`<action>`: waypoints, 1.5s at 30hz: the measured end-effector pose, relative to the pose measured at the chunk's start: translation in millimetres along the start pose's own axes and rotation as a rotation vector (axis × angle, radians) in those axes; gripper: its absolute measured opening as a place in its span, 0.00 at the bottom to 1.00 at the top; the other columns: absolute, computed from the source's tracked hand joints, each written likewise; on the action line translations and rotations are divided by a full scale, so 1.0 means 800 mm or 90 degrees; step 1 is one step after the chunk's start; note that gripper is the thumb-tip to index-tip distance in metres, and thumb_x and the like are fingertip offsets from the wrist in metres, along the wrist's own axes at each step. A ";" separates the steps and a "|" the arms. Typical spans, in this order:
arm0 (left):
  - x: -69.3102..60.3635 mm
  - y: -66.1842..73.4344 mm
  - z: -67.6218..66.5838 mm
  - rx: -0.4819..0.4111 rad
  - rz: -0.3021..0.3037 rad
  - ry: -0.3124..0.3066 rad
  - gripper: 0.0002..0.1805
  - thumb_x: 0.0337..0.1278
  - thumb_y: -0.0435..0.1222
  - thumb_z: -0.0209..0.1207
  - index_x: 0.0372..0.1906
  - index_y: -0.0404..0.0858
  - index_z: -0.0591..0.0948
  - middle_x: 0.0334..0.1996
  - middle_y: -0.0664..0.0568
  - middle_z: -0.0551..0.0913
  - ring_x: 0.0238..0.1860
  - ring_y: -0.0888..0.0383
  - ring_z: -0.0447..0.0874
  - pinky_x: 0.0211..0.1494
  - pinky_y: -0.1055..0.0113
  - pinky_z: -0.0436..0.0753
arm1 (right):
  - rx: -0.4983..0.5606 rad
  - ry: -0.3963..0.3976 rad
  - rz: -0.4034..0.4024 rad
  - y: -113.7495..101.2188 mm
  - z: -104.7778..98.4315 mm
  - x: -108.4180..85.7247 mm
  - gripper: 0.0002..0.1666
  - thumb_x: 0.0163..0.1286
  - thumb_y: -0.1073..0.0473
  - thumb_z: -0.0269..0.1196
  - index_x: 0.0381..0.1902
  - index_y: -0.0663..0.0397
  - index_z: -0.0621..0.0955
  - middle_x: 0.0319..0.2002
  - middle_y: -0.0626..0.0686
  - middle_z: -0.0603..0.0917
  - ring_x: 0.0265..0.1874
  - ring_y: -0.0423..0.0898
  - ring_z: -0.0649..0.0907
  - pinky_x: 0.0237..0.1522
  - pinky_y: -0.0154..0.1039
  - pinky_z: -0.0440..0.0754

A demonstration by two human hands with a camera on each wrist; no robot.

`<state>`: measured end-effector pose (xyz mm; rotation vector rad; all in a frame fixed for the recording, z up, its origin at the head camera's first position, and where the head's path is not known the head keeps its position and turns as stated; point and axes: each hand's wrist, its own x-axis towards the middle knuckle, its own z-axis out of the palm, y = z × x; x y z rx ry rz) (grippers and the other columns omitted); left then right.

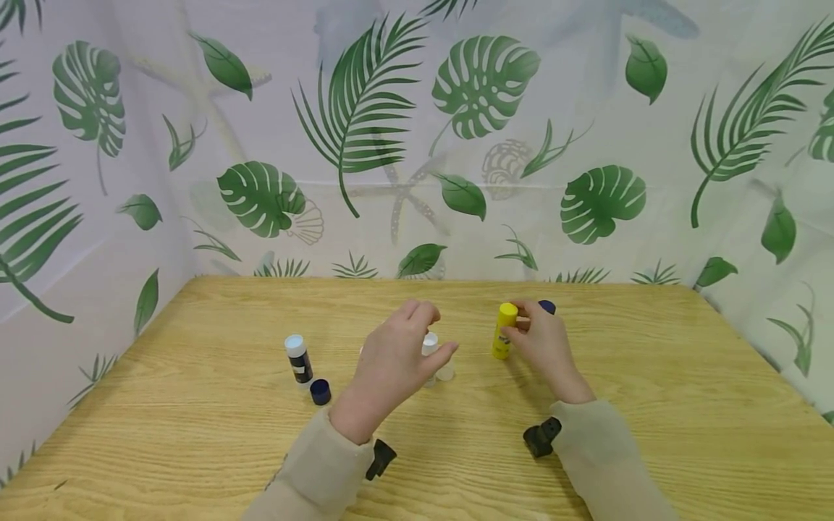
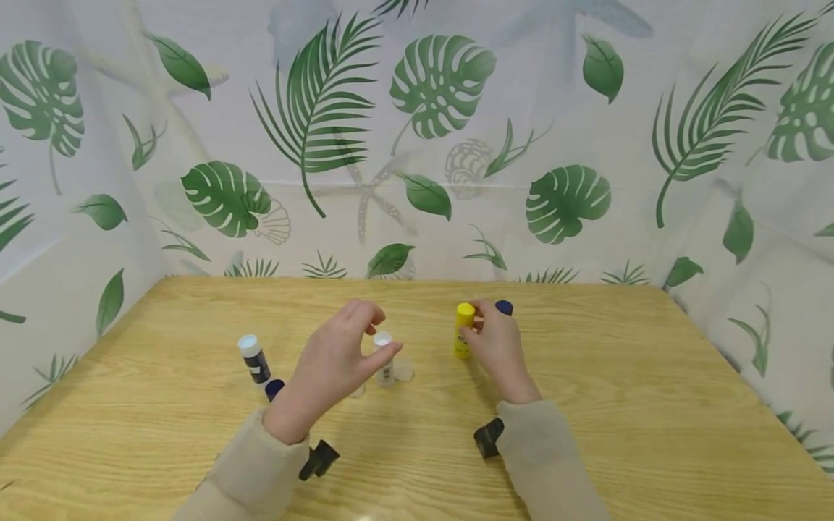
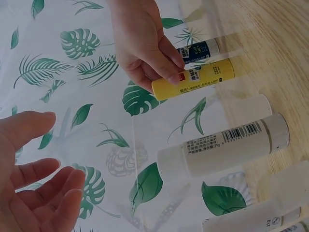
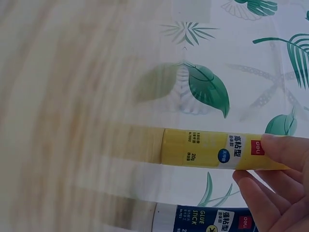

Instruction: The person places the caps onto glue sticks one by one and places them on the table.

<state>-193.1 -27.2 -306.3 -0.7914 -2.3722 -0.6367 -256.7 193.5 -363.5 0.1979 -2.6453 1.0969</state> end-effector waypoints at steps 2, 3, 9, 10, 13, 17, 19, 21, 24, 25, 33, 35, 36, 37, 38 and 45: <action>0.001 0.000 0.000 0.001 0.000 -0.001 0.16 0.45 0.42 0.64 0.35 0.37 0.74 0.31 0.51 0.75 0.19 0.62 0.69 0.18 0.74 0.70 | -0.004 0.005 -0.003 0.000 0.000 0.000 0.25 0.58 0.67 0.60 0.53 0.66 0.69 0.48 0.66 0.74 0.41 0.58 0.79 0.40 0.46 0.77; 0.001 0.000 0.000 0.000 -0.001 -0.002 0.16 0.46 0.42 0.64 0.35 0.37 0.74 0.31 0.51 0.75 0.19 0.62 0.69 0.18 0.74 0.70 | -0.008 0.007 -0.005 0.000 -0.001 0.000 0.24 0.58 0.67 0.60 0.53 0.66 0.69 0.48 0.66 0.74 0.41 0.58 0.79 0.39 0.46 0.77; 0.002 0.000 0.000 -0.006 -0.005 -0.012 0.16 0.46 0.43 0.63 0.35 0.37 0.74 0.32 0.50 0.76 0.17 0.63 0.68 0.17 0.75 0.69 | -0.030 0.004 -0.010 0.000 -0.004 0.000 0.24 0.59 0.67 0.60 0.54 0.66 0.69 0.49 0.67 0.74 0.39 0.58 0.79 0.38 0.47 0.77; 0.001 0.000 0.000 -0.005 -0.006 -0.013 0.15 0.47 0.43 0.63 0.35 0.37 0.74 0.32 0.50 0.76 0.17 0.63 0.68 0.17 0.75 0.68 | -0.032 0.002 -0.011 0.000 -0.004 0.000 0.24 0.59 0.67 0.60 0.54 0.67 0.69 0.49 0.67 0.74 0.39 0.58 0.80 0.39 0.47 0.77; 0.001 0.000 0.001 -0.004 -0.009 -0.016 0.15 0.47 0.43 0.63 0.35 0.37 0.74 0.32 0.50 0.75 0.16 0.63 0.66 0.16 0.75 0.67 | -0.037 -0.004 -0.010 0.000 -0.003 0.000 0.24 0.59 0.66 0.60 0.54 0.67 0.69 0.49 0.68 0.74 0.39 0.58 0.80 0.39 0.48 0.77; 0.000 -0.001 0.001 -0.005 -0.013 -0.021 0.15 0.47 0.42 0.62 0.35 0.37 0.74 0.32 0.50 0.75 0.16 0.63 0.66 0.16 0.75 0.67 | -0.039 -0.008 -0.003 -0.001 -0.002 0.000 0.24 0.59 0.66 0.59 0.54 0.67 0.68 0.49 0.67 0.74 0.40 0.58 0.79 0.40 0.48 0.76; 0.000 -0.001 0.000 -0.004 -0.014 -0.024 0.15 0.47 0.42 0.62 0.35 0.37 0.74 0.32 0.51 0.75 0.16 0.63 0.66 0.16 0.74 0.68 | -0.040 -0.007 -0.003 -0.002 -0.002 0.001 0.24 0.59 0.67 0.60 0.54 0.67 0.68 0.49 0.67 0.74 0.39 0.58 0.79 0.40 0.48 0.77; 0.000 -0.002 0.000 -0.002 -0.015 -0.024 0.15 0.47 0.42 0.62 0.35 0.37 0.74 0.32 0.51 0.76 0.16 0.63 0.67 0.17 0.74 0.68 | -0.039 -0.006 -0.004 -0.003 -0.002 0.000 0.24 0.59 0.67 0.60 0.54 0.67 0.69 0.48 0.68 0.74 0.39 0.58 0.79 0.39 0.47 0.77; 0.000 -0.002 0.000 -0.003 -0.014 -0.026 0.14 0.47 0.42 0.62 0.35 0.37 0.74 0.33 0.51 0.76 0.16 0.63 0.66 0.17 0.74 0.68 | -0.034 -0.007 -0.001 -0.003 -0.002 0.000 0.24 0.59 0.67 0.60 0.53 0.67 0.69 0.49 0.67 0.74 0.39 0.59 0.79 0.39 0.47 0.77; 0.000 -0.003 0.001 -0.003 -0.013 -0.027 0.14 0.47 0.42 0.62 0.35 0.37 0.74 0.33 0.51 0.76 0.16 0.63 0.66 0.17 0.74 0.68 | -0.031 -0.008 0.001 -0.003 -0.002 0.000 0.24 0.59 0.67 0.60 0.54 0.66 0.68 0.49 0.67 0.74 0.39 0.59 0.79 0.39 0.47 0.77; 0.000 -0.004 0.002 0.001 -0.011 -0.023 0.14 0.47 0.42 0.62 0.35 0.37 0.74 0.32 0.51 0.76 0.17 0.63 0.68 0.17 0.74 0.69 | -0.025 -0.019 0.014 -0.002 -0.002 0.002 0.29 0.59 0.64 0.60 0.57 0.67 0.65 0.51 0.68 0.72 0.44 0.60 0.77 0.42 0.48 0.76; 0.000 -0.004 0.002 0.000 -0.015 -0.025 0.14 0.47 0.42 0.62 0.35 0.37 0.75 0.32 0.51 0.76 0.17 0.62 0.68 0.17 0.74 0.69 | -0.024 -0.006 0.005 -0.003 -0.004 0.001 0.28 0.59 0.63 0.60 0.56 0.67 0.66 0.51 0.67 0.72 0.46 0.59 0.76 0.44 0.48 0.74; 0.000 -0.004 0.002 -0.001 -0.017 -0.027 0.14 0.47 0.42 0.62 0.35 0.37 0.75 0.32 0.51 0.76 0.17 0.62 0.69 0.17 0.74 0.69 | -0.021 0.007 -0.004 -0.004 -0.005 0.001 0.28 0.59 0.63 0.60 0.55 0.67 0.67 0.51 0.66 0.72 0.47 0.59 0.75 0.45 0.48 0.74; 0.000 -0.004 0.002 -0.001 -0.020 -0.029 0.14 0.47 0.42 0.62 0.35 0.37 0.75 0.32 0.51 0.76 0.17 0.62 0.69 0.17 0.74 0.69 | -0.017 0.023 -0.015 -0.006 -0.007 0.001 0.27 0.59 0.63 0.60 0.55 0.68 0.68 0.51 0.66 0.73 0.48 0.59 0.74 0.46 0.48 0.73; 0.000 -0.004 0.002 0.001 -0.022 -0.030 0.15 0.47 0.42 0.62 0.35 0.37 0.75 0.32 0.50 0.76 0.17 0.62 0.69 0.17 0.74 0.68 | -0.010 0.043 -0.027 -0.009 -0.009 0.001 0.26 0.59 0.63 0.60 0.53 0.68 0.69 0.50 0.66 0.73 0.49 0.59 0.73 0.47 0.49 0.72; 0.002 -0.007 0.000 0.019 -0.032 -0.039 0.15 0.47 0.42 0.62 0.36 0.36 0.75 0.33 0.50 0.77 0.16 0.63 0.66 0.15 0.74 0.66 | 0.037 0.125 -0.105 -0.034 -0.024 -0.001 0.20 0.58 0.65 0.61 0.48 0.69 0.73 0.48 0.65 0.76 0.48 0.58 0.74 0.47 0.47 0.73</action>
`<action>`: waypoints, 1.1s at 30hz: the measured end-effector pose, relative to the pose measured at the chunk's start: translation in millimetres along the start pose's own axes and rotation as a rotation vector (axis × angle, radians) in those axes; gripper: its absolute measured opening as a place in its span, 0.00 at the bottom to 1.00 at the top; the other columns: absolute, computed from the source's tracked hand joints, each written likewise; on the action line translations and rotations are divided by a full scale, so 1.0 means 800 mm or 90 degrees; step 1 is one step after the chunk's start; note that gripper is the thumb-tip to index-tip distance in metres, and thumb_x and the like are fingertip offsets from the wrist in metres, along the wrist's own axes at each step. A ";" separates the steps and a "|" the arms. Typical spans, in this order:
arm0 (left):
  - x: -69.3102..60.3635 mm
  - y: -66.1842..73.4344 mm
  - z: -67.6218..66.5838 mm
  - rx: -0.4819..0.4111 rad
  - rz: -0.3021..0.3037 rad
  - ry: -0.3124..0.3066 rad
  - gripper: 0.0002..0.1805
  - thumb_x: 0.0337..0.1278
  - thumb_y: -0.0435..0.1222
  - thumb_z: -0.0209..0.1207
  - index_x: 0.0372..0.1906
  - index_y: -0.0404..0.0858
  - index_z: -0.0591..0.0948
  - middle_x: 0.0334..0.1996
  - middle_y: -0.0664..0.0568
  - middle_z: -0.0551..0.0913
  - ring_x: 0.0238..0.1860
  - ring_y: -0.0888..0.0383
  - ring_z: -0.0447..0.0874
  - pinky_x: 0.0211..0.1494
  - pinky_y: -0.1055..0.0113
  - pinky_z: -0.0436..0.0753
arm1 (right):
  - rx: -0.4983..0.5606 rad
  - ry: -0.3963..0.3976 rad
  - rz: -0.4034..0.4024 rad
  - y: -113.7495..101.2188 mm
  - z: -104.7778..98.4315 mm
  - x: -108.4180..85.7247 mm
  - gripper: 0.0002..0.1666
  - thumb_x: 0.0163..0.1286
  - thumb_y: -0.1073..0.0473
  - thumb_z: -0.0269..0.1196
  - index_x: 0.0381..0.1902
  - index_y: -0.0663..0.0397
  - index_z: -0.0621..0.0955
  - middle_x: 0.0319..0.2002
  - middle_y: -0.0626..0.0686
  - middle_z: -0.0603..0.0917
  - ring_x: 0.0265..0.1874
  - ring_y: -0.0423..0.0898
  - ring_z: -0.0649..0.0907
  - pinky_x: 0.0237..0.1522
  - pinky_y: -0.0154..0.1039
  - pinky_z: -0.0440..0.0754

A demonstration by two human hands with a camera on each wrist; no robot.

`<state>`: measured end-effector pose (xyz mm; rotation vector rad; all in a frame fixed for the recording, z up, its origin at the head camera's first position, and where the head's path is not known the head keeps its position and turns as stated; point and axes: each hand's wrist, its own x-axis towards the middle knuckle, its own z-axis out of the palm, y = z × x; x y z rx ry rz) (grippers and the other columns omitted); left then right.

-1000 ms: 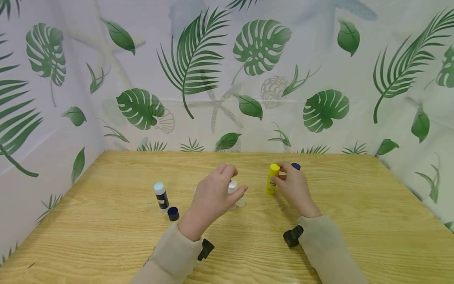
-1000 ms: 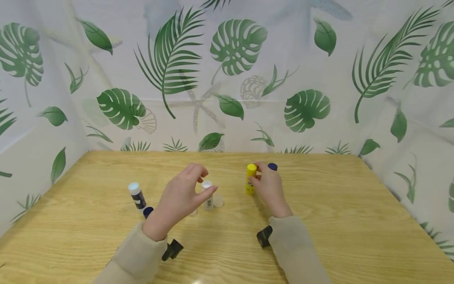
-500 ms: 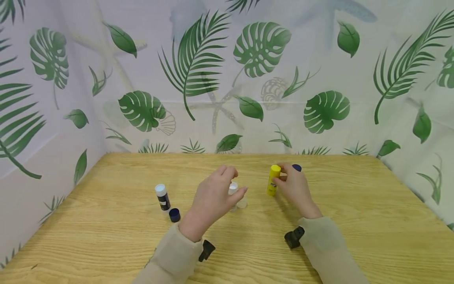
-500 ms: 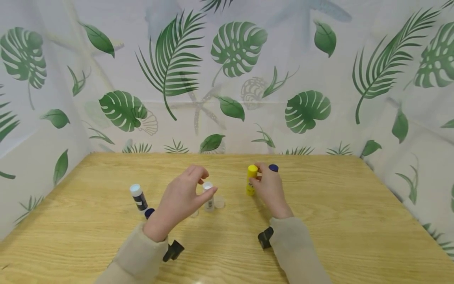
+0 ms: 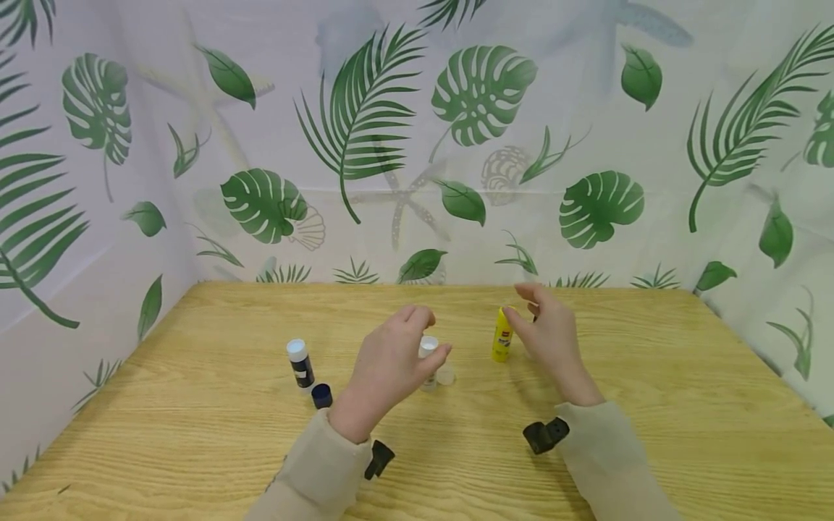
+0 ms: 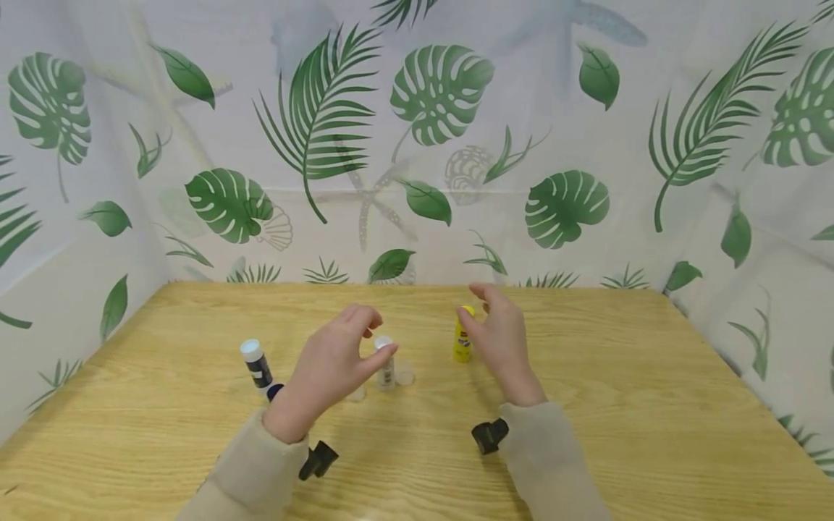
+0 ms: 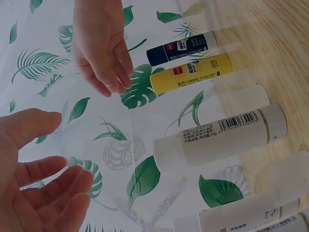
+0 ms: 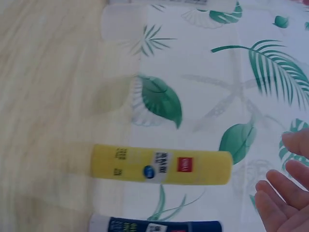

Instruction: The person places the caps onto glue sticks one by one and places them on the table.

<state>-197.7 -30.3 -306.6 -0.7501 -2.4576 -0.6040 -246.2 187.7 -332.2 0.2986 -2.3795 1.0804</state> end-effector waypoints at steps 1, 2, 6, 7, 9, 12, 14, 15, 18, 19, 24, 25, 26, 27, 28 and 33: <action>0.000 0.000 0.000 0.002 -0.001 0.000 0.15 0.47 0.42 0.62 0.36 0.36 0.75 0.33 0.50 0.77 0.16 0.63 0.67 0.15 0.74 0.66 | 0.001 0.001 -0.005 -0.003 -0.001 0.000 0.20 0.58 0.65 0.61 0.47 0.69 0.73 0.47 0.64 0.76 0.48 0.57 0.74 0.47 0.47 0.73; 0.000 -0.001 0.000 0.004 -0.001 0.000 0.15 0.47 0.42 0.63 0.36 0.36 0.75 0.33 0.49 0.77 0.16 0.63 0.67 0.16 0.74 0.67 | 0.004 0.002 -0.011 -0.006 -0.003 0.000 0.20 0.58 0.65 0.61 0.47 0.69 0.73 0.47 0.64 0.76 0.48 0.57 0.74 0.47 0.47 0.73; 0.001 -0.004 -0.001 0.019 0.002 0.010 0.15 0.46 0.42 0.63 0.36 0.36 0.75 0.33 0.50 0.77 0.17 0.63 0.68 0.16 0.74 0.67 | 0.023 0.001 -0.039 -0.018 -0.006 -0.001 0.19 0.57 0.66 0.62 0.46 0.68 0.74 0.46 0.62 0.77 0.47 0.55 0.75 0.47 0.46 0.73; 0.001 -0.006 -0.001 0.022 0.002 0.013 0.15 0.46 0.42 0.63 0.36 0.36 0.75 0.33 0.50 0.77 0.16 0.63 0.67 0.15 0.74 0.67 | 0.028 0.002 -0.047 -0.021 -0.008 -0.001 0.18 0.57 0.66 0.62 0.46 0.67 0.74 0.46 0.62 0.77 0.47 0.55 0.75 0.47 0.45 0.73; 0.001 -0.008 -0.001 0.029 0.003 0.019 0.15 0.46 0.41 0.63 0.35 0.36 0.75 0.32 0.50 0.77 0.15 0.63 0.65 0.15 0.75 0.66 | 0.037 0.002 -0.063 -0.029 -0.010 -0.002 0.18 0.57 0.66 0.62 0.45 0.67 0.75 0.45 0.62 0.77 0.46 0.55 0.76 0.47 0.45 0.73; 0.002 -0.012 -0.003 0.030 0.002 0.026 0.14 0.47 0.41 0.63 0.35 0.37 0.75 0.32 0.51 0.77 0.15 0.64 0.65 0.15 0.75 0.65 | 0.045 0.003 -0.084 -0.040 -0.014 -0.004 0.17 0.56 0.66 0.63 0.44 0.67 0.75 0.44 0.61 0.78 0.46 0.54 0.76 0.46 0.44 0.74; 0.002 -0.013 -0.004 0.032 -0.001 0.027 0.14 0.46 0.41 0.63 0.35 0.37 0.75 0.31 0.51 0.76 0.16 0.63 0.66 0.16 0.74 0.66 | 0.042 0.000 -0.101 -0.047 -0.016 -0.007 0.17 0.55 0.67 0.63 0.43 0.67 0.76 0.43 0.61 0.78 0.45 0.54 0.76 0.45 0.45 0.74; 0.002 -0.014 -0.004 0.031 -0.003 0.027 0.14 0.46 0.41 0.63 0.35 0.37 0.75 0.31 0.51 0.76 0.17 0.63 0.67 0.16 0.74 0.67 | 0.039 -0.002 -0.110 -0.050 -0.017 -0.008 0.17 0.55 0.67 0.63 0.43 0.67 0.76 0.43 0.61 0.78 0.45 0.54 0.77 0.45 0.45 0.75; 0.002 -0.015 -0.005 0.033 -0.009 0.022 0.14 0.46 0.41 0.63 0.34 0.37 0.75 0.30 0.51 0.76 0.17 0.63 0.68 0.16 0.73 0.68 | 0.021 -0.008 -0.141 -0.056 -0.018 -0.013 0.17 0.54 0.67 0.64 0.42 0.68 0.77 0.42 0.61 0.79 0.43 0.54 0.77 0.43 0.47 0.75; 0.002 -0.015 -0.005 0.033 -0.011 0.020 0.14 0.46 0.42 0.63 0.35 0.37 0.75 0.30 0.51 0.76 0.17 0.63 0.68 0.16 0.73 0.68 | 0.011 -0.010 -0.152 -0.056 -0.019 -0.015 0.17 0.53 0.67 0.64 0.42 0.68 0.77 0.41 0.61 0.79 0.43 0.55 0.78 0.43 0.47 0.75; 0.002 -0.014 -0.003 0.031 -0.023 -0.001 0.15 0.47 0.42 0.62 0.35 0.36 0.75 0.30 0.51 0.76 0.18 0.63 0.68 0.17 0.73 0.68 | -0.034 -0.015 -0.177 -0.052 -0.026 -0.026 0.18 0.52 0.66 0.66 0.42 0.67 0.77 0.40 0.60 0.80 0.41 0.55 0.78 0.41 0.49 0.76; 0.002 -0.014 -0.003 0.032 -0.024 -0.007 0.16 0.47 0.43 0.62 0.36 0.36 0.74 0.30 0.50 0.76 0.18 0.62 0.68 0.17 0.73 0.68 | -0.043 -0.014 -0.180 -0.050 -0.028 -0.028 0.18 0.51 0.67 0.66 0.41 0.67 0.77 0.40 0.60 0.80 0.41 0.55 0.78 0.40 0.49 0.76; 0.002 -0.014 -0.003 0.034 -0.025 -0.012 0.16 0.47 0.43 0.62 0.36 0.36 0.74 0.30 0.50 0.76 0.18 0.62 0.68 0.17 0.73 0.68 | -0.053 -0.013 -0.185 -0.049 -0.030 -0.029 0.18 0.50 0.67 0.66 0.41 0.67 0.78 0.39 0.60 0.80 0.37 0.54 0.79 0.37 0.48 0.77; 0.002 -0.015 -0.002 0.036 -0.027 -0.018 0.16 0.47 0.43 0.62 0.36 0.36 0.74 0.30 0.50 0.76 0.18 0.62 0.68 0.17 0.73 0.68 | -0.062 -0.013 -0.189 -0.047 -0.032 -0.030 0.18 0.50 0.68 0.66 0.41 0.66 0.78 0.37 0.59 0.80 0.33 0.53 0.79 0.35 0.46 0.77; 0.002 -0.015 -0.002 0.037 -0.029 -0.025 0.17 0.47 0.43 0.62 0.36 0.36 0.75 0.30 0.50 0.76 0.18 0.62 0.68 0.18 0.73 0.69 | -0.069 -0.012 -0.191 -0.046 -0.034 -0.031 0.18 0.49 0.68 0.67 0.41 0.66 0.78 0.37 0.59 0.80 0.32 0.51 0.78 0.33 0.46 0.77; 0.001 -0.015 -0.001 0.036 -0.055 -0.069 0.19 0.48 0.45 0.62 0.38 0.34 0.75 0.33 0.48 0.76 0.20 0.61 0.70 0.20 0.72 0.70 | -0.064 -0.019 -0.172 -0.040 -0.038 -0.032 0.17 0.50 0.68 0.66 0.40 0.67 0.78 0.37 0.60 0.80 0.32 0.51 0.79 0.34 0.47 0.77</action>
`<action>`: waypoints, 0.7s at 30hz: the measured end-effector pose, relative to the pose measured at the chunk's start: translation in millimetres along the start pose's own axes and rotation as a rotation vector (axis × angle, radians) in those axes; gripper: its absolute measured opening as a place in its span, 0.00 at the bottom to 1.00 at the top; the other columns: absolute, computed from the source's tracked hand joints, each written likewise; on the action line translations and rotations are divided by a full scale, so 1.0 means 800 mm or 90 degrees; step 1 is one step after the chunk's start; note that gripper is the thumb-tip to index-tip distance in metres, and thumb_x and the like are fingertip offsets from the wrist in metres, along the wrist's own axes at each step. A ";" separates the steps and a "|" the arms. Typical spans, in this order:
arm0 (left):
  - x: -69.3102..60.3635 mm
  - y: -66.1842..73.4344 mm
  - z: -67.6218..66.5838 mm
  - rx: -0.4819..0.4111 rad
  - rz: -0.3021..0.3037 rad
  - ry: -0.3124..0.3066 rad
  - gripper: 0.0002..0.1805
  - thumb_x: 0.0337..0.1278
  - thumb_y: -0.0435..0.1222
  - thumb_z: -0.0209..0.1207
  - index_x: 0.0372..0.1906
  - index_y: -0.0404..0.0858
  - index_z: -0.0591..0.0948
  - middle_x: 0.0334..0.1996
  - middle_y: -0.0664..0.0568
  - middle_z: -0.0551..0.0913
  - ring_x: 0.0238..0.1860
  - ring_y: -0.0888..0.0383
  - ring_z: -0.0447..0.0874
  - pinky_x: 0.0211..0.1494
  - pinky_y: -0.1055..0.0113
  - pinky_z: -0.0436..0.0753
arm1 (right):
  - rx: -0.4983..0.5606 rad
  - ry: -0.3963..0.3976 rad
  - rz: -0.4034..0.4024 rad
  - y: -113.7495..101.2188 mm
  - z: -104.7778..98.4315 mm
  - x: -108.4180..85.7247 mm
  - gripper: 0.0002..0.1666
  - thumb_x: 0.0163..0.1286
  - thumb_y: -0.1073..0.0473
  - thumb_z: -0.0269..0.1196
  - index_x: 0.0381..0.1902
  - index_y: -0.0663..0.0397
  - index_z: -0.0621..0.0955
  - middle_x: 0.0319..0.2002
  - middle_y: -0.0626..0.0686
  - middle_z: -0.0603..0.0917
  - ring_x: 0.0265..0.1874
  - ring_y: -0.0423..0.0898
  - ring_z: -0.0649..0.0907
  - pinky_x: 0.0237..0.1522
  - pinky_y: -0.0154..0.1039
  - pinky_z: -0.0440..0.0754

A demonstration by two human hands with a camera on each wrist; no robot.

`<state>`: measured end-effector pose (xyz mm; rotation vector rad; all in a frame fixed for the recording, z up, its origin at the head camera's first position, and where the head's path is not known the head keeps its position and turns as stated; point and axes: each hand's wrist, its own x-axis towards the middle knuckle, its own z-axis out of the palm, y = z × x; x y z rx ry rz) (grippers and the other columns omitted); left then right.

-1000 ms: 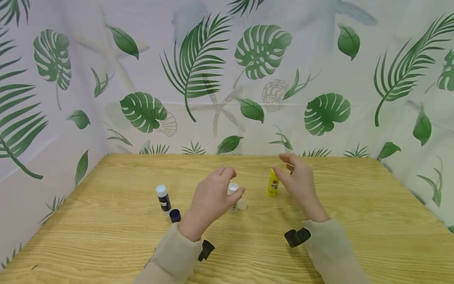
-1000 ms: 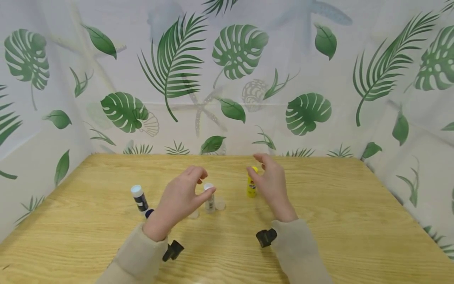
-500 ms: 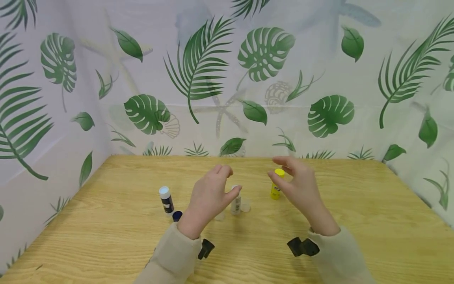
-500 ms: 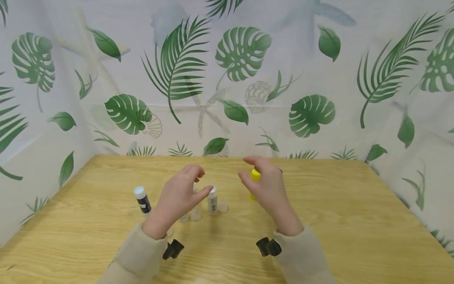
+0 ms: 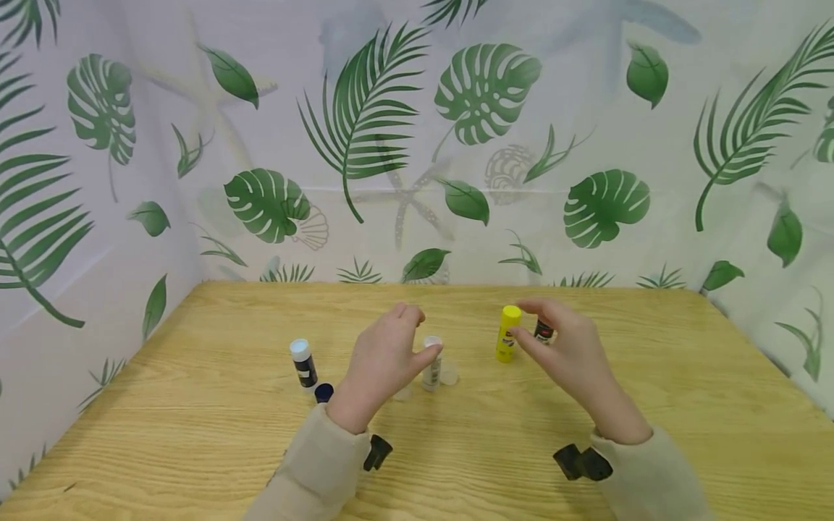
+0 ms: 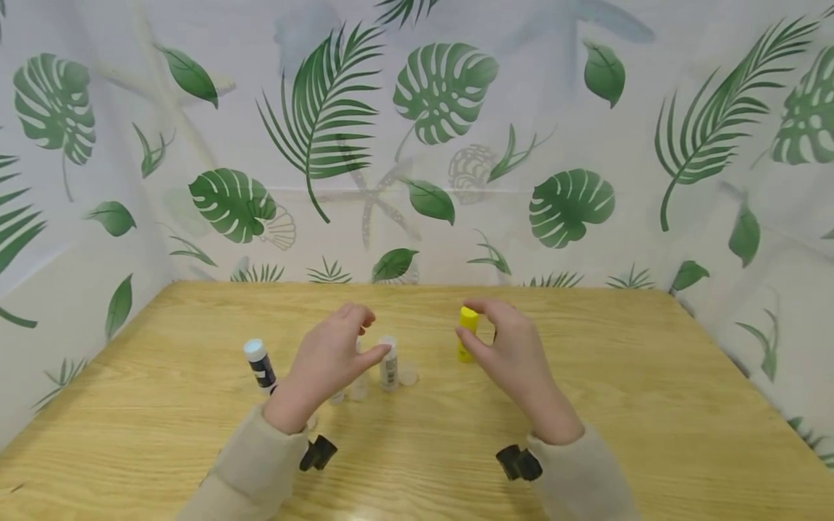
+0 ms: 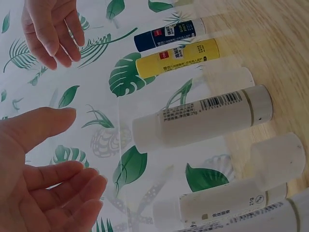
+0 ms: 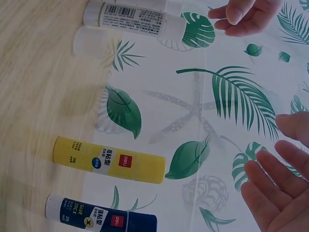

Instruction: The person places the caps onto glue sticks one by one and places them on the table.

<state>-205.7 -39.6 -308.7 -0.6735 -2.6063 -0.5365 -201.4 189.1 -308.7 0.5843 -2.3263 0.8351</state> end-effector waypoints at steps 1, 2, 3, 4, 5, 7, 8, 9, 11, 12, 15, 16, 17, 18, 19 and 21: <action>0.000 0.000 0.001 -0.003 -0.004 -0.009 0.19 0.48 0.45 0.61 0.39 0.34 0.75 0.34 0.48 0.76 0.21 0.60 0.71 0.21 0.72 0.71 | 0.002 -0.002 0.005 0.001 0.000 0.000 0.17 0.50 0.68 0.66 0.40 0.67 0.78 0.39 0.61 0.80 0.34 0.52 0.79 0.36 0.49 0.77; 0.001 0.000 0.003 -0.006 -0.009 -0.018 0.19 0.48 0.45 0.61 0.39 0.34 0.75 0.35 0.48 0.76 0.22 0.60 0.72 0.22 0.71 0.72 | 0.003 -0.004 0.008 0.001 0.000 0.000 0.17 0.50 0.68 0.66 0.41 0.66 0.78 0.39 0.60 0.80 0.35 0.53 0.79 0.36 0.49 0.76; 0.001 -0.001 0.005 -0.010 -0.014 -0.027 0.20 0.48 0.45 0.61 0.40 0.34 0.75 0.36 0.47 0.76 0.24 0.59 0.73 0.24 0.70 0.73 | 0.003 -0.006 0.009 0.001 0.001 0.000 0.17 0.50 0.69 0.66 0.41 0.66 0.78 0.39 0.61 0.80 0.36 0.54 0.79 0.37 0.50 0.76; 0.001 -0.001 0.007 -0.014 -0.019 -0.038 0.21 0.48 0.45 0.61 0.41 0.33 0.75 0.37 0.47 0.76 0.26 0.58 0.74 0.25 0.70 0.74 | 0.003 -0.008 0.007 0.001 0.001 0.000 0.17 0.50 0.69 0.66 0.41 0.66 0.78 0.39 0.60 0.80 0.36 0.54 0.79 0.37 0.50 0.76; 0.002 -0.001 0.009 -0.019 -0.024 -0.049 0.21 0.48 0.45 0.61 0.42 0.33 0.75 0.38 0.47 0.76 0.27 0.58 0.75 0.27 0.69 0.75 | 0.001 -0.009 0.006 0.001 0.002 0.000 0.17 0.50 0.69 0.66 0.41 0.66 0.78 0.39 0.60 0.80 0.36 0.54 0.79 0.37 0.50 0.76; 0.003 -0.002 0.014 -0.030 -0.037 -0.076 0.23 0.48 0.45 0.61 0.45 0.32 0.74 0.40 0.45 0.76 0.30 0.56 0.76 0.29 0.67 0.76 | 0.000 -0.011 0.001 0.001 0.003 -0.001 0.18 0.50 0.69 0.66 0.41 0.65 0.78 0.39 0.60 0.80 0.35 0.53 0.78 0.36 0.49 0.76; 0.003 -0.003 0.016 -0.036 -0.045 -0.091 0.25 0.48 0.45 0.61 0.47 0.32 0.73 0.42 0.45 0.76 0.31 0.56 0.77 0.31 0.67 0.76 | 0.003 -0.012 -0.002 0.002 0.004 -0.001 0.18 0.50 0.69 0.66 0.41 0.66 0.78 0.39 0.60 0.80 0.36 0.54 0.79 0.36 0.49 0.76; 0.004 -0.003 0.018 -0.043 -0.051 -0.107 0.26 0.49 0.45 0.61 0.48 0.31 0.72 0.44 0.44 0.75 0.33 0.55 0.77 0.33 0.66 0.77 | 0.004 -0.013 -0.003 0.002 0.004 -0.001 0.18 0.50 0.69 0.66 0.41 0.65 0.78 0.39 0.60 0.80 0.36 0.53 0.79 0.36 0.49 0.76; 0.005 -0.005 0.022 -0.061 -0.064 -0.136 0.28 0.49 0.44 0.61 0.52 0.31 0.70 0.47 0.43 0.74 0.37 0.54 0.77 0.36 0.64 0.77 | 0.008 -0.017 -0.002 0.003 0.006 -0.002 0.18 0.50 0.69 0.66 0.41 0.65 0.78 0.39 0.60 0.80 0.36 0.53 0.78 0.35 0.48 0.76; 0.005 -0.005 0.024 -0.069 -0.069 -0.149 0.29 0.49 0.44 0.61 0.53 0.30 0.69 0.49 0.42 0.73 0.39 0.53 0.77 0.39 0.63 0.76 | 0.009 -0.021 0.000 0.004 0.006 -0.002 0.18 0.50 0.69 0.66 0.41 0.66 0.78 0.39 0.60 0.80 0.36 0.53 0.79 0.35 0.48 0.76; 0.007 -0.009 0.030 -0.097 -0.084 -0.183 0.31 0.51 0.42 0.60 0.56 0.29 0.66 0.53 0.40 0.70 0.47 0.50 0.74 0.46 0.60 0.74 | 0.015 -0.035 0.012 0.006 0.008 -0.002 0.18 0.51 0.69 0.66 0.42 0.66 0.78 0.39 0.60 0.80 0.39 0.53 0.79 0.38 0.49 0.76; 0.007 -0.010 0.032 -0.103 -0.089 -0.190 0.31 0.51 0.41 0.60 0.57 0.29 0.66 0.53 0.40 0.69 0.49 0.49 0.72 0.48 0.60 0.73 | 0.017 -0.041 0.016 0.007 0.009 -0.002 0.18 0.51 0.69 0.65 0.42 0.66 0.78 0.39 0.60 0.80 0.39 0.54 0.79 0.39 0.49 0.76; 0.007 -0.011 0.033 -0.107 -0.090 -0.193 0.31 0.51 0.41 0.60 0.57 0.28 0.65 0.53 0.39 0.70 0.50 0.49 0.72 0.48 0.59 0.73 | 0.016 -0.046 0.020 0.007 0.010 -0.002 0.18 0.51 0.69 0.65 0.42 0.66 0.77 0.39 0.60 0.80 0.40 0.54 0.78 0.39 0.49 0.76; 0.008 -0.013 0.034 -0.109 -0.091 -0.195 0.31 0.52 0.40 0.59 0.57 0.27 0.65 0.53 0.39 0.70 0.50 0.48 0.72 0.49 0.59 0.73 | 0.015 -0.050 0.023 0.008 0.010 -0.002 0.18 0.52 0.69 0.65 0.42 0.66 0.77 0.39 0.61 0.80 0.40 0.54 0.78 0.40 0.49 0.76; 0.008 -0.013 0.035 -0.111 -0.090 -0.196 0.31 0.52 0.39 0.59 0.57 0.27 0.65 0.52 0.38 0.71 0.50 0.48 0.72 0.48 0.59 0.73 | 0.015 -0.054 0.027 0.008 0.011 -0.002 0.18 0.52 0.68 0.65 0.42 0.66 0.77 0.40 0.61 0.80 0.40 0.54 0.78 0.40 0.49 0.75; 0.009 -0.014 0.036 -0.107 -0.085 -0.197 0.29 0.52 0.39 0.59 0.56 0.26 0.66 0.50 0.38 0.72 0.48 0.48 0.73 0.47 0.60 0.74 | 0.013 -0.059 0.029 0.009 0.012 -0.003 0.18 0.52 0.68 0.65 0.42 0.66 0.77 0.40 0.61 0.80 0.41 0.54 0.78 0.41 0.49 0.75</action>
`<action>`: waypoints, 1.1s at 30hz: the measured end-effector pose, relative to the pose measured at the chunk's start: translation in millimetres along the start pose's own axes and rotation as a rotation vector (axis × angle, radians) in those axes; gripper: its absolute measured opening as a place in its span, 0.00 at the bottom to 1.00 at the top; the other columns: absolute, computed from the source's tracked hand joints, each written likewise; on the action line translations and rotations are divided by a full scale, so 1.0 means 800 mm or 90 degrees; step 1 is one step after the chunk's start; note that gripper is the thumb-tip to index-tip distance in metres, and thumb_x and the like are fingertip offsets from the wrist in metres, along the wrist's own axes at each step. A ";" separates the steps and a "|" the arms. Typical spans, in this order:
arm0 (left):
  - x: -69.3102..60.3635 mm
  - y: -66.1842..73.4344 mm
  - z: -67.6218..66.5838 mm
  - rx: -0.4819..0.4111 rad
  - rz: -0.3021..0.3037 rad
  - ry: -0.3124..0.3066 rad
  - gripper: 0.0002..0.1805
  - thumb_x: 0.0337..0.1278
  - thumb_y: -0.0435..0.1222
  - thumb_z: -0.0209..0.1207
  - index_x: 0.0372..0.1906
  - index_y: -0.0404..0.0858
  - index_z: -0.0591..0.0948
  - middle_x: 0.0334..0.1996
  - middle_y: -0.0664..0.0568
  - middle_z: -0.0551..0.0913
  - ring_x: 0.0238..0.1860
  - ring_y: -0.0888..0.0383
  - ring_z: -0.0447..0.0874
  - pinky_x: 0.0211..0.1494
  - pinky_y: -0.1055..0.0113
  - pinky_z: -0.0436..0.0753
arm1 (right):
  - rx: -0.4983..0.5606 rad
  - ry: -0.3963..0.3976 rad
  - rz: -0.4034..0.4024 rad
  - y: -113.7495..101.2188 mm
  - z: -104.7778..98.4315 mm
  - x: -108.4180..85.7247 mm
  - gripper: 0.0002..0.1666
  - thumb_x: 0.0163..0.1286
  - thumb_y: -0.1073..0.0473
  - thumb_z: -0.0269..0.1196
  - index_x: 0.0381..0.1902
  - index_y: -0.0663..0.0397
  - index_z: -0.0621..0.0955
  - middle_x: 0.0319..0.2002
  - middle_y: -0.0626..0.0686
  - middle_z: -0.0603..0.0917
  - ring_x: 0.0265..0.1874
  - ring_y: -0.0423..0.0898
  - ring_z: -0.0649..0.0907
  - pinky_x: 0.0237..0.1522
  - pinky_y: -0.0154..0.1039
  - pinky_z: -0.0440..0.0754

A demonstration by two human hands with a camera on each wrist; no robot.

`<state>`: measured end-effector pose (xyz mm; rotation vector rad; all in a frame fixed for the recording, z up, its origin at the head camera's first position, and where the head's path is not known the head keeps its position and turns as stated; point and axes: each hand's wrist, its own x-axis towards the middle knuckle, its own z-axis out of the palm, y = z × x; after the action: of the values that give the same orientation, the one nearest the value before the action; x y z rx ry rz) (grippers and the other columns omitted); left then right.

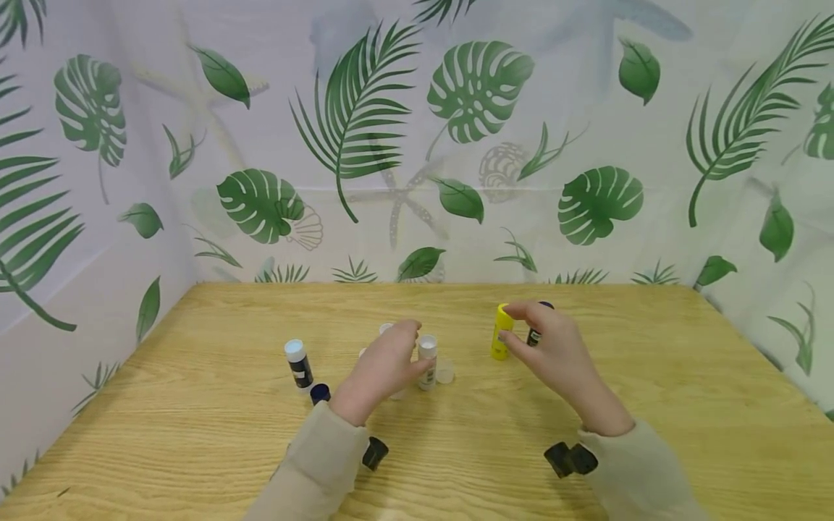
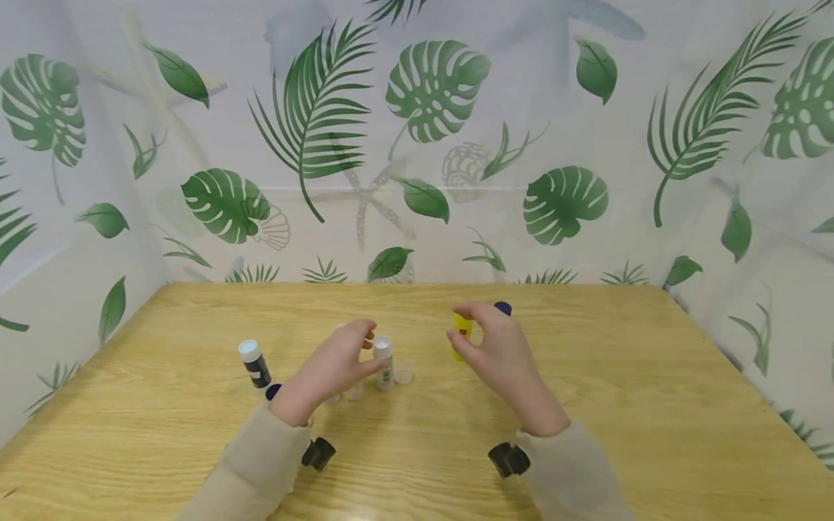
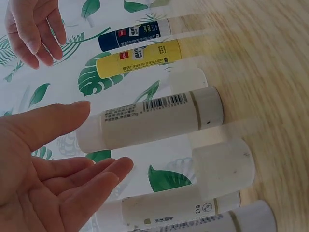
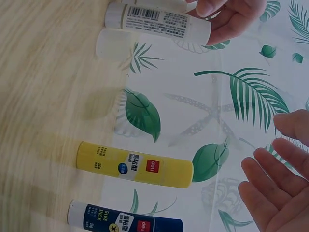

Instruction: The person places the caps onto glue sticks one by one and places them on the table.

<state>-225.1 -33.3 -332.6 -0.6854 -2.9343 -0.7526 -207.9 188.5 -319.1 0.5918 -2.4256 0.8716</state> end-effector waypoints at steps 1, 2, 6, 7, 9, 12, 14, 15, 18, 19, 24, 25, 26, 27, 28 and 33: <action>0.000 0.000 0.000 0.003 0.003 0.000 0.29 0.52 0.38 0.59 0.55 0.26 0.67 0.49 0.39 0.73 0.47 0.48 0.74 0.46 0.60 0.74 | -0.002 -0.002 0.000 0.001 0.000 0.000 0.18 0.52 0.68 0.65 0.42 0.66 0.77 0.40 0.61 0.80 0.40 0.54 0.78 0.40 0.49 0.75; 0.000 0.000 0.000 0.006 0.006 -0.001 0.28 0.52 0.38 0.59 0.55 0.26 0.67 0.48 0.39 0.74 0.46 0.49 0.75 0.45 0.60 0.75 | -0.004 -0.003 0.000 0.001 0.001 0.000 0.17 0.52 0.68 0.65 0.42 0.66 0.77 0.40 0.61 0.80 0.40 0.54 0.78 0.40 0.49 0.75; 0.000 0.001 0.001 0.025 0.013 -0.005 0.27 0.52 0.38 0.59 0.54 0.26 0.68 0.48 0.39 0.74 0.46 0.49 0.75 0.44 0.60 0.75 | -0.006 -0.007 0.002 0.004 0.002 0.001 0.17 0.52 0.68 0.65 0.42 0.65 0.77 0.40 0.61 0.80 0.40 0.53 0.79 0.40 0.49 0.76; 0.000 0.001 0.001 0.032 0.014 -0.004 0.27 0.52 0.38 0.59 0.54 0.27 0.68 0.48 0.39 0.75 0.46 0.49 0.75 0.44 0.61 0.75 | -0.007 -0.007 0.003 0.004 0.003 0.001 0.17 0.52 0.67 0.65 0.42 0.65 0.77 0.40 0.61 0.80 0.40 0.53 0.79 0.40 0.48 0.76; -0.001 0.002 0.002 0.051 0.020 0.002 0.27 0.51 0.38 0.60 0.54 0.27 0.68 0.47 0.40 0.75 0.45 0.50 0.76 0.42 0.61 0.76 | -0.005 -0.009 0.005 0.005 0.004 0.001 0.17 0.53 0.67 0.65 0.42 0.65 0.77 0.40 0.60 0.80 0.41 0.53 0.79 0.40 0.48 0.76; -0.001 0.002 0.004 0.078 0.022 0.005 0.27 0.51 0.38 0.60 0.54 0.29 0.69 0.46 0.42 0.76 0.44 0.51 0.77 0.40 0.62 0.77 | -0.004 -0.010 0.007 0.006 0.005 0.000 0.17 0.53 0.67 0.65 0.42 0.64 0.77 0.40 0.60 0.80 0.41 0.53 0.79 0.40 0.48 0.76; -0.001 0.003 0.005 0.096 0.023 0.004 0.27 0.50 0.39 0.61 0.54 0.30 0.70 0.46 0.43 0.77 0.43 0.52 0.78 0.38 0.63 0.77 | -0.004 -0.010 0.008 0.006 0.005 0.000 0.17 0.53 0.67 0.65 0.42 0.64 0.77 0.40 0.60 0.80 0.40 0.53 0.79 0.39 0.48 0.76; -0.001 0.003 0.005 0.103 0.023 0.003 0.27 0.50 0.39 0.61 0.54 0.31 0.70 0.46 0.44 0.77 0.42 0.53 0.78 0.37 0.63 0.77 | -0.005 -0.010 0.009 0.006 0.005 0.000 0.17 0.53 0.67 0.65 0.42 0.64 0.77 0.40 0.60 0.80 0.40 0.53 0.79 0.39 0.48 0.76; -0.001 0.003 0.006 0.114 0.022 0.000 0.26 0.49 0.40 0.62 0.53 0.33 0.71 0.45 0.45 0.78 0.39 0.54 0.78 0.33 0.65 0.77 | -0.006 -0.011 0.011 0.006 0.005 0.000 0.17 0.54 0.66 0.64 0.43 0.64 0.77 0.40 0.60 0.80 0.41 0.53 0.78 0.39 0.48 0.75; 0.000 0.002 0.007 0.115 0.022 0.000 0.25 0.49 0.40 0.62 0.52 0.34 0.71 0.44 0.46 0.78 0.38 0.55 0.79 0.32 0.65 0.77 | -0.007 -0.012 0.011 0.006 0.005 0.000 0.17 0.54 0.66 0.64 0.43 0.64 0.77 0.40 0.60 0.80 0.41 0.53 0.78 0.40 0.48 0.75; -0.001 0.002 0.007 0.124 0.036 0.020 0.20 0.49 0.40 0.62 0.47 0.36 0.73 0.39 0.49 0.80 0.33 0.57 0.79 0.26 0.69 0.74 | -0.012 -0.014 0.011 0.006 0.005 0.000 0.17 0.54 0.66 0.64 0.42 0.64 0.77 0.40 0.60 0.80 0.41 0.53 0.78 0.40 0.48 0.75; -0.001 0.001 0.008 0.127 0.041 0.027 0.19 0.49 0.39 0.62 0.45 0.37 0.74 0.38 0.49 0.80 0.32 0.57 0.79 0.26 0.69 0.74 | -0.012 -0.014 0.009 0.007 0.006 0.000 0.17 0.54 0.66 0.64 0.42 0.64 0.77 0.40 0.60 0.80 0.41 0.53 0.78 0.40 0.48 0.75; -0.001 0.001 0.008 0.130 0.047 0.032 0.18 0.49 0.39 0.62 0.44 0.37 0.74 0.37 0.49 0.80 0.32 0.58 0.79 0.25 0.69 0.74 | -0.012 -0.013 0.008 0.007 0.006 0.000 0.17 0.54 0.66 0.64 0.42 0.64 0.77 0.40 0.60 0.80 0.40 0.53 0.78 0.40 0.48 0.75; -0.001 0.001 0.009 0.131 0.052 0.037 0.17 0.49 0.39 0.62 0.43 0.37 0.74 0.36 0.50 0.80 0.31 0.58 0.79 0.25 0.69 0.74 | -0.013 -0.013 0.007 0.007 0.006 -0.001 0.17 0.54 0.66 0.64 0.42 0.64 0.77 0.40 0.60 0.80 0.40 0.53 0.78 0.40 0.48 0.75; -0.001 0.000 0.009 0.131 0.056 0.041 0.16 0.49 0.39 0.62 0.42 0.38 0.74 0.36 0.50 0.81 0.31 0.58 0.79 0.26 0.69 0.74 | -0.013 -0.013 0.006 0.007 0.006 -0.001 0.17 0.54 0.66 0.64 0.42 0.64 0.77 0.40 0.61 0.80 0.40 0.53 0.78 0.39 0.48 0.75; -0.001 0.000 0.011 0.127 0.067 0.050 0.15 0.48 0.39 0.62 0.40 0.38 0.74 0.34 0.50 0.81 0.30 0.58 0.79 0.26 0.68 0.75 | -0.016 -0.016 0.010 0.008 0.005 -0.001 0.17 0.54 0.66 0.64 0.42 0.65 0.77 0.40 0.61 0.80 0.40 0.53 0.78 0.40 0.48 0.75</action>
<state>-223.5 -30.0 -340.5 -0.7657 -2.8253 -0.4592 -211.8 190.0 -325.2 0.5793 -2.4628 0.8433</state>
